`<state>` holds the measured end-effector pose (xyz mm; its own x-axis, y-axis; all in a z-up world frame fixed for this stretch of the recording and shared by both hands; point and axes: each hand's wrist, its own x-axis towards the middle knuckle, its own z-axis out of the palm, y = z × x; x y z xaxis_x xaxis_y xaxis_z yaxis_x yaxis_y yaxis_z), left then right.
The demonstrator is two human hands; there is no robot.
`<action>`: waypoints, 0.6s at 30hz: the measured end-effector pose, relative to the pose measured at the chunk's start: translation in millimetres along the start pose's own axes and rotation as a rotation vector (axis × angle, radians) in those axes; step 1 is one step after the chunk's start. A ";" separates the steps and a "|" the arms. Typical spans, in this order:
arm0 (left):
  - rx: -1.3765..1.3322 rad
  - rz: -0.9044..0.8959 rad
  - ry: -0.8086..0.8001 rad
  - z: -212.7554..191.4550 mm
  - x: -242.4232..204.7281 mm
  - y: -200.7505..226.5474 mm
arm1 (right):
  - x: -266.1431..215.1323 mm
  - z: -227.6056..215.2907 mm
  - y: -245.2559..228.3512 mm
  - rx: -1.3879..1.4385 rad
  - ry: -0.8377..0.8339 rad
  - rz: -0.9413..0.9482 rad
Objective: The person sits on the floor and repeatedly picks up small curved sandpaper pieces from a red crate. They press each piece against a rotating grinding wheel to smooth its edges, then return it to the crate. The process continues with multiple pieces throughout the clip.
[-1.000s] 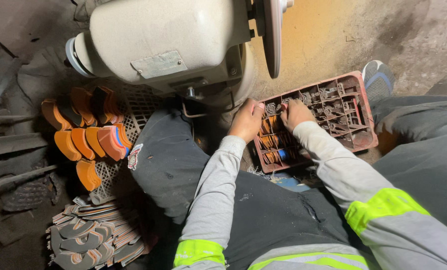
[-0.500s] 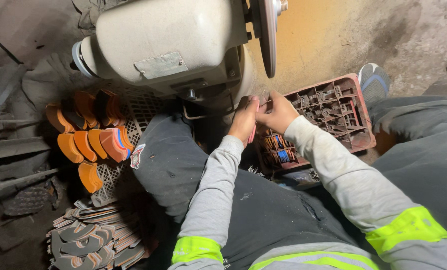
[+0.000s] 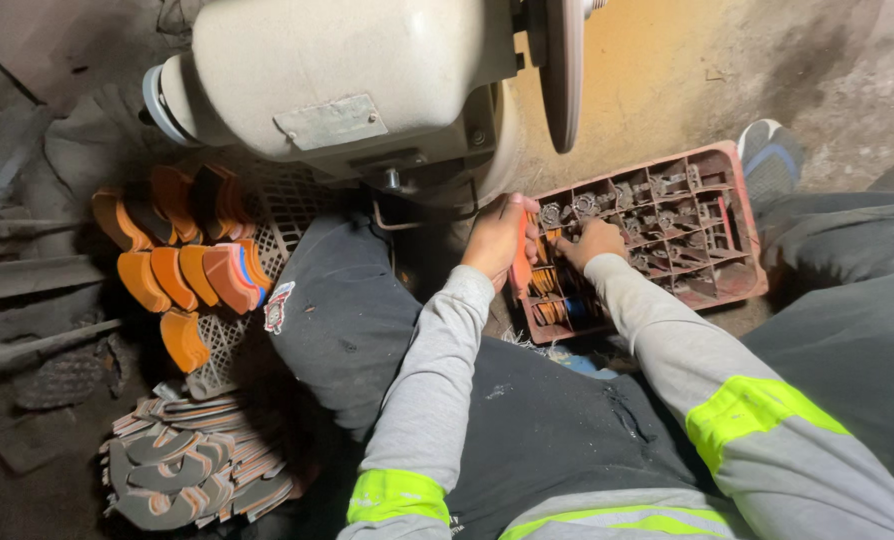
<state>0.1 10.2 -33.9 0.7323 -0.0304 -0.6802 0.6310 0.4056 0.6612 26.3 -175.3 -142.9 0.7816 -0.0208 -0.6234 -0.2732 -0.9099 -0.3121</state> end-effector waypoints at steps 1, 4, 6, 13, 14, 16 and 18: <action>0.018 -0.040 0.037 0.2 -0.3 0.1 | 2.6 7.8 3.7 -0.016 -0.008 -0.007; 0.068 -0.108 0.107 0.9 1.4 0.0 | 8.9 19.5 9.2 -0.062 -0.036 -0.029; 0.104 -0.080 0.097 0.2 4.8 -2.3 | 13.9 18.3 10.2 -0.084 -0.060 -0.040; 0.700 0.276 0.161 -4.4 19.6 -20.7 | -0.9 -2.7 -4.4 -0.212 0.030 -0.112; 0.753 0.292 0.157 -4.7 19.0 -22.1 | -2.9 -11.1 -10.9 -0.226 0.048 -0.130; 0.818 0.322 0.140 -4.2 11.9 -25.5 | -10.1 -30.9 -22.4 -0.264 0.048 -0.138; 0.851 0.375 0.114 -1.6 7.4 -19.3 | -7.8 -60.7 -40.9 -0.303 0.032 -0.125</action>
<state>-7.0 3.6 -52.2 0.9248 0.0748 -0.3730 0.3668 -0.4352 0.8222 65.4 -163.0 -81.8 0.8172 0.0903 -0.5692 0.0016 -0.9880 -0.1545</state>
